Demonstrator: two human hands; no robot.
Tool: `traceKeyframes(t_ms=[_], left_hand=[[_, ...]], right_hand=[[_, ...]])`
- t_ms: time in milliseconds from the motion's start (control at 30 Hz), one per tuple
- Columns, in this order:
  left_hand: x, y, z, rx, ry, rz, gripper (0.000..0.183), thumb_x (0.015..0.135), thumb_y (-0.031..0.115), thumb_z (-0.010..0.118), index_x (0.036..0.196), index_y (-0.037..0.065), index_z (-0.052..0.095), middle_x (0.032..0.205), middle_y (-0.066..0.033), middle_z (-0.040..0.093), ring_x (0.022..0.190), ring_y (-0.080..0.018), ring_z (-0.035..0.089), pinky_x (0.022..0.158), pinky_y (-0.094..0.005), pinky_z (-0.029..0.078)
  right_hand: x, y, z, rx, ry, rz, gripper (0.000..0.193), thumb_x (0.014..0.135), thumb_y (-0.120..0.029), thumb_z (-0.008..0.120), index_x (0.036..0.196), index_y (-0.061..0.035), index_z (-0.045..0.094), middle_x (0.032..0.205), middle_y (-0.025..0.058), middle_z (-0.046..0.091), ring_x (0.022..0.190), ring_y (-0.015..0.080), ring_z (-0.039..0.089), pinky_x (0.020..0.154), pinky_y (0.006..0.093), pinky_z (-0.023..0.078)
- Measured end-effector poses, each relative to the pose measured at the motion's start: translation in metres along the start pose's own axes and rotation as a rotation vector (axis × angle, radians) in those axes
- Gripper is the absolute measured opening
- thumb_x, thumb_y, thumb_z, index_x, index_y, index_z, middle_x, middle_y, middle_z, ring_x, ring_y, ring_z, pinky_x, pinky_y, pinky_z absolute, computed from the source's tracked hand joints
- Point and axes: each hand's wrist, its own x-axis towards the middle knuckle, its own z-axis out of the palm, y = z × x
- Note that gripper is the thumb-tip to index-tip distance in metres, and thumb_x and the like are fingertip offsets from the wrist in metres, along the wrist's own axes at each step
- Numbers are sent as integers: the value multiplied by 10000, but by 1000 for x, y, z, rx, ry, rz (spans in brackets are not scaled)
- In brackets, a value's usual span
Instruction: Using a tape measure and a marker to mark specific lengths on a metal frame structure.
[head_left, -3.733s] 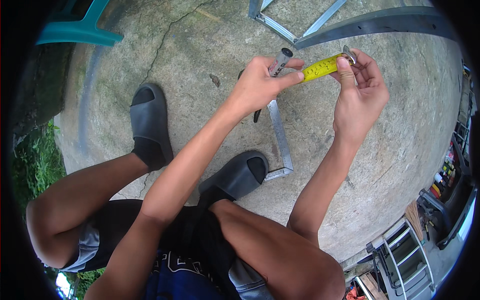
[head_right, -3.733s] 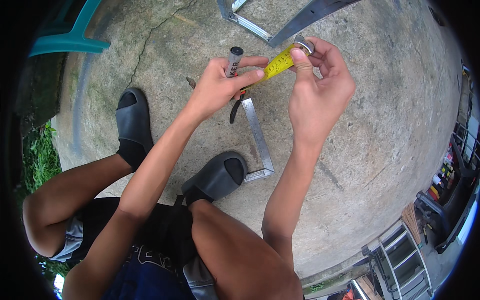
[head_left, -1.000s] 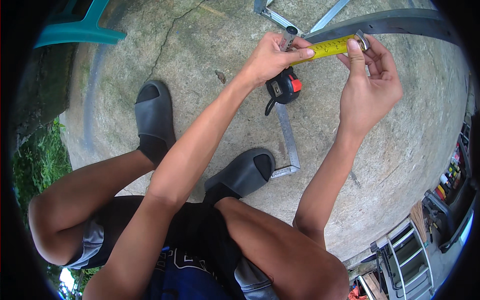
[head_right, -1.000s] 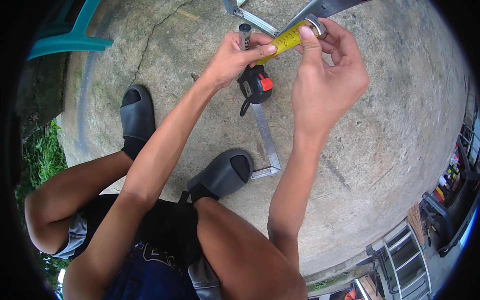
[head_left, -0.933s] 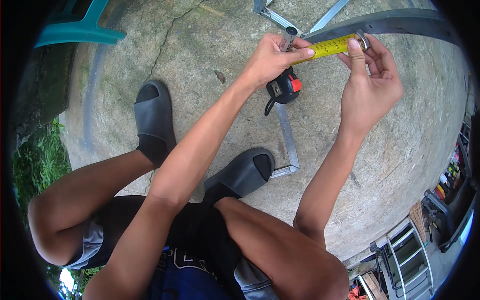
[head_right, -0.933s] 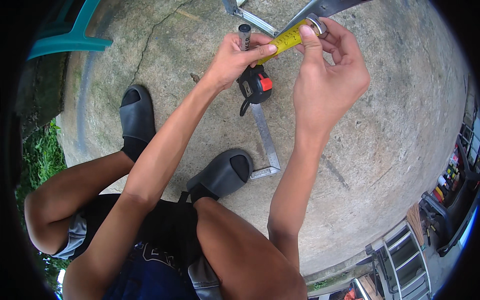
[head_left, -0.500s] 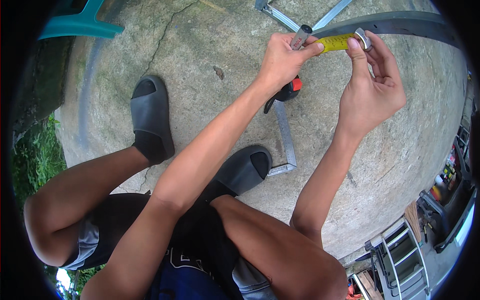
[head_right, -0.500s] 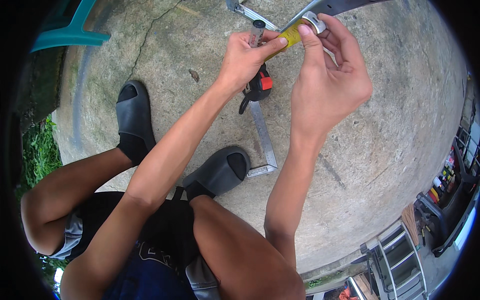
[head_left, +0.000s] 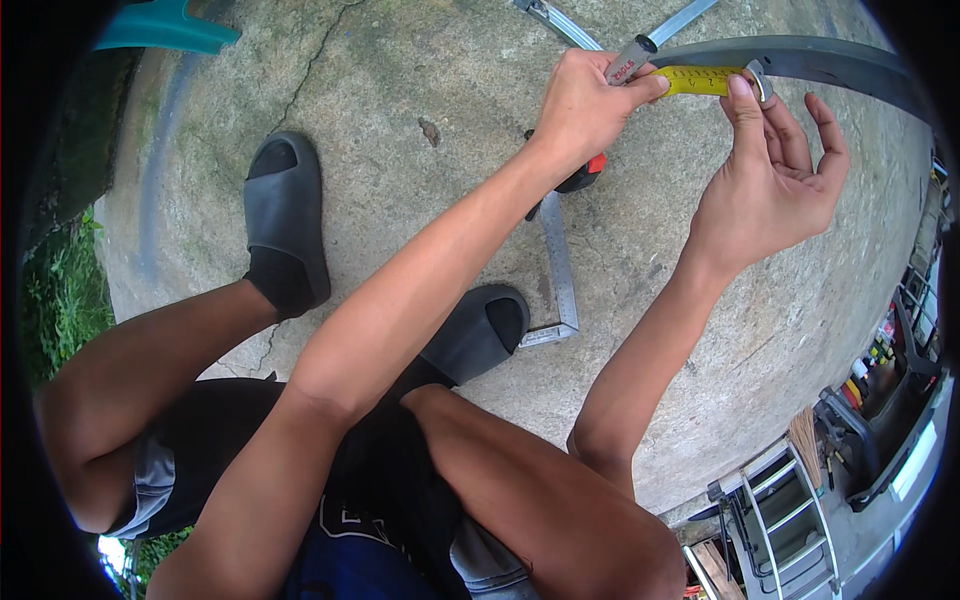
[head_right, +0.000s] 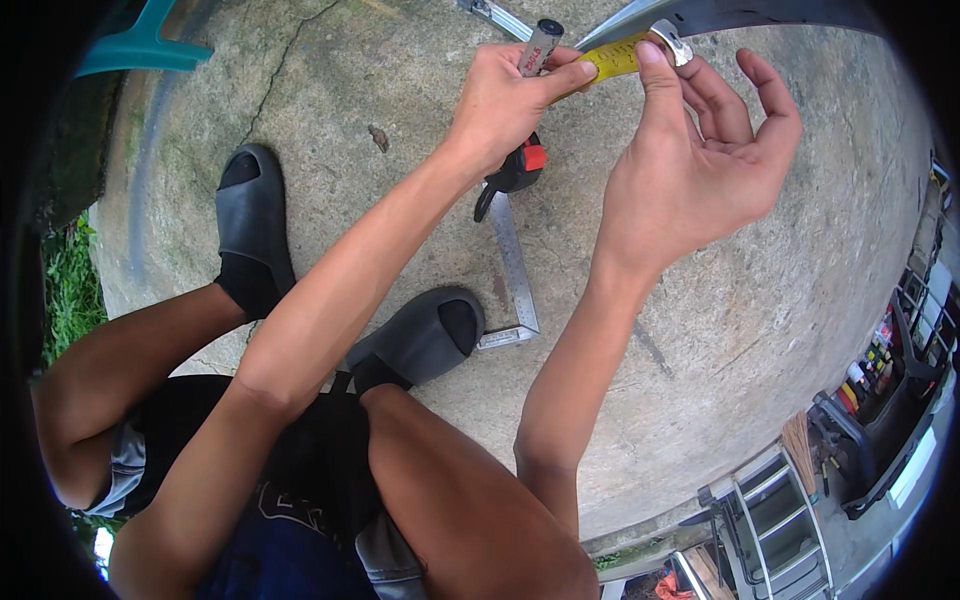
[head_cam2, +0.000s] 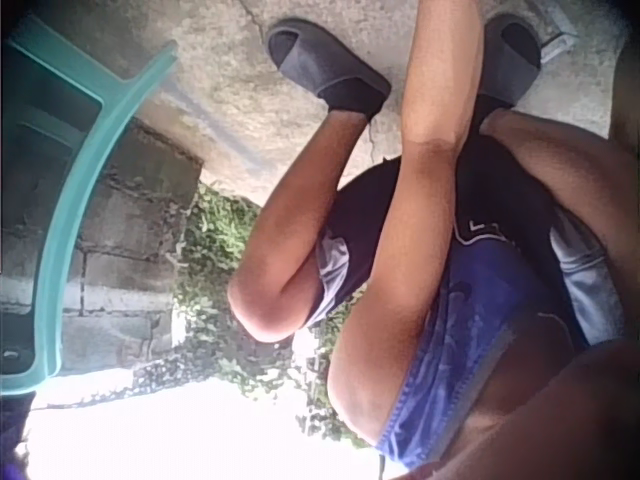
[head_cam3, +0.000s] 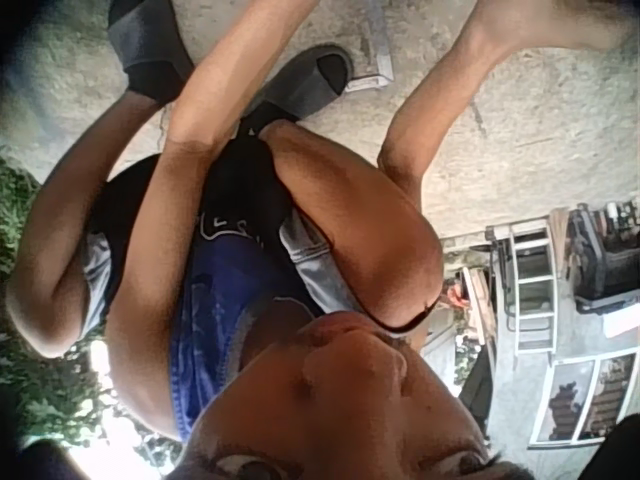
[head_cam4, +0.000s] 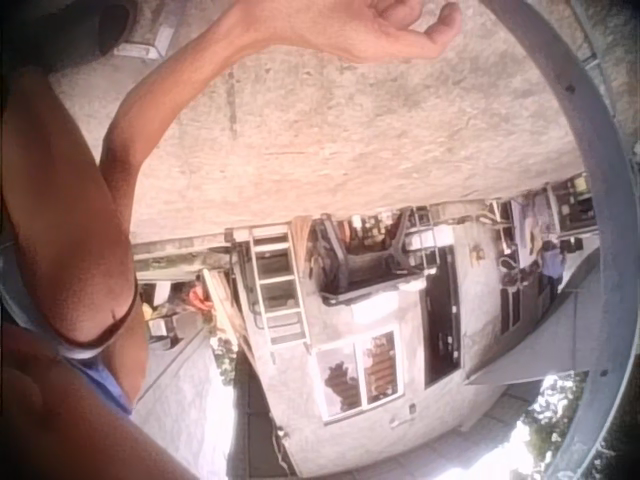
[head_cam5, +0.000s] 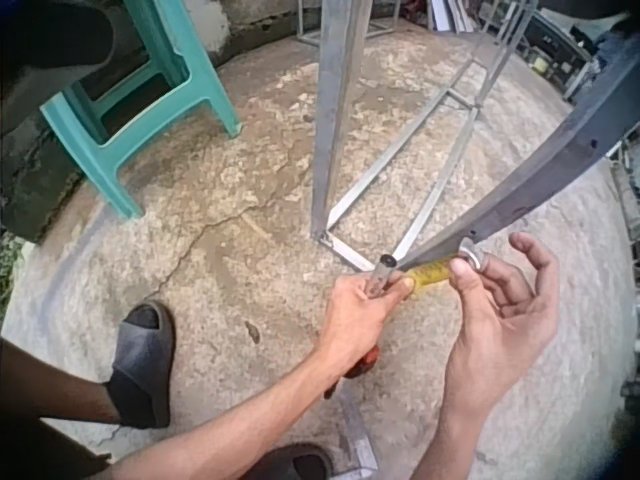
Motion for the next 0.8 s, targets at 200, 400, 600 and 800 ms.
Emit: traceKeyframes(t_ms=[200,400,600,800], left_hand=[[4,1,2,-41,3,51,221,843,169,735,946,-25,715,801,-64,707,706,-62,619,632,-224,469],[4,6,3,-17,23,32,261,816,212,768,931,-16,718,742,-42,686,611,-38,544,540,-228,404],[4,8,5,-4,42,39,245,805,226,777,885,1,726,707,-24,666,570,-31,497,505,-232,364],[8,2,9,-39,67,87,204,818,180,759,882,-11,724,711,-43,674,591,-48,532,536,-231,405]], right_hand=[[2,2,2,-29,0,-96,392,791,89,713,1105,126,480,849,247,676,792,243,708,719,316,623],[3,-4,5,74,42,-4,416,764,64,752,1103,86,511,837,182,688,786,173,691,705,228,550],[1,-3,4,34,25,1,404,780,80,724,1122,108,510,866,195,672,818,189,686,736,260,578],[1,-3,3,69,1,8,431,786,91,708,1167,132,512,872,176,660,803,178,671,731,263,583]])
